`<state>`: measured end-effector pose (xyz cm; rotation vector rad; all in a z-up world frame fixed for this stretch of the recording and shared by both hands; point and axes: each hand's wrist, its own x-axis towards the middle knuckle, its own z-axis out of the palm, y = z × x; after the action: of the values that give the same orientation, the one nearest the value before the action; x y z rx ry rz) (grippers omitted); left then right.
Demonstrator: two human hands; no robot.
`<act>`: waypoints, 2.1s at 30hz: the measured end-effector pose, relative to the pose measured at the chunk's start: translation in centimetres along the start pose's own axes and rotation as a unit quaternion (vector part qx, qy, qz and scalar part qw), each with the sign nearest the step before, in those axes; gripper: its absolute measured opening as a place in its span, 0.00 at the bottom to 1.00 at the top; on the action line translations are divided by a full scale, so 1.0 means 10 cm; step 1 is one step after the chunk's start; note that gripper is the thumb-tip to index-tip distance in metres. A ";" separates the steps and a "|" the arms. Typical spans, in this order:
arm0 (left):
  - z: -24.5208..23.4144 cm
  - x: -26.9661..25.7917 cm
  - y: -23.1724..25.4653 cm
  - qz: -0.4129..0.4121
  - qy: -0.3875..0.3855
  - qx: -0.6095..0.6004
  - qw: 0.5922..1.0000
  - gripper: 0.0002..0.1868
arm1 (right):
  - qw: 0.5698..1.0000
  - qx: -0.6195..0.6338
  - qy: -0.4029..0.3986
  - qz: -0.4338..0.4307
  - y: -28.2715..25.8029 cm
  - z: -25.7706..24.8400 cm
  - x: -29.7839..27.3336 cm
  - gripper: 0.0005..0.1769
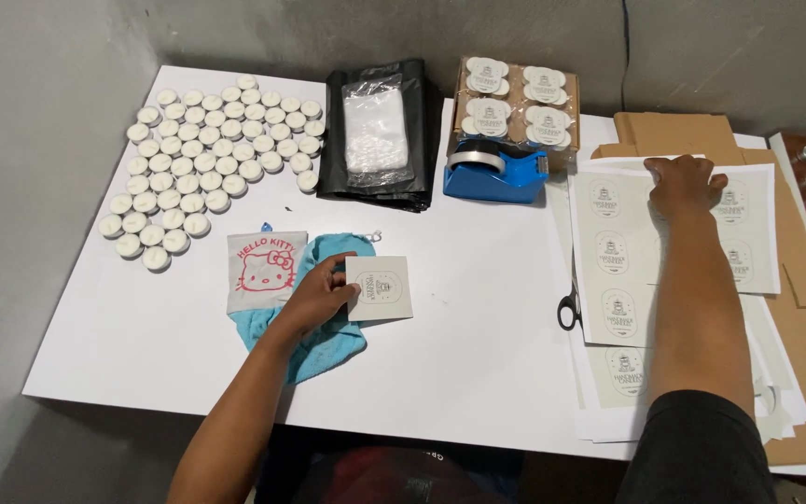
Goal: Cutting individual circular labels from a printed sheet with scissors and cleaning tealight candles with a cloth.
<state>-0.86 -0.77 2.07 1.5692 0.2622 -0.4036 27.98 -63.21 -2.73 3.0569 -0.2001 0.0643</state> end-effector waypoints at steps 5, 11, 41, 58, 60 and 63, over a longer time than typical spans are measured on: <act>-0.02 0.04 0.04 -0.032 0.005 0.019 0.999 0.28 | 0.999 0.036 0.028 -0.001 -0.31 -0.21 -0.17 0.25; -0.01 0.09 -0.09 -0.023 0.007 -0.012 1.000 0.23 | 0.957 0.201 0.173 -0.118 -0.99 -0.26 -0.94 0.14; -0.07 -0.53 -0.59 0.176 0.198 0.142 0.954 0.08 | 0.737 0.658 -0.105 0.115 -1.92 -0.66 -2.13 0.20; -0.67 -0.59 -0.76 0.219 0.372 0.390 0.814 0.04 | 0.904 0.417 -0.063 0.070 -1.93 -0.89 -1.95 0.17; -0.72 -0.59 -0.79 0.210 0.378 0.402 0.807 0.02 | 0.925 0.375 -0.037 0.048 -1.91 -0.71 -1.88 0.16; -0.74 -0.60 -0.73 0.204 0.379 0.400 0.809 0.02 | 0.944 0.330 -0.004 0.026 -1.85 -0.47 -1.73 0.18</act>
<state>-8.63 7.37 -2.05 2.5152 0.3729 0.5730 13.14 -42.36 -0.28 3.7203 -0.3157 0.1482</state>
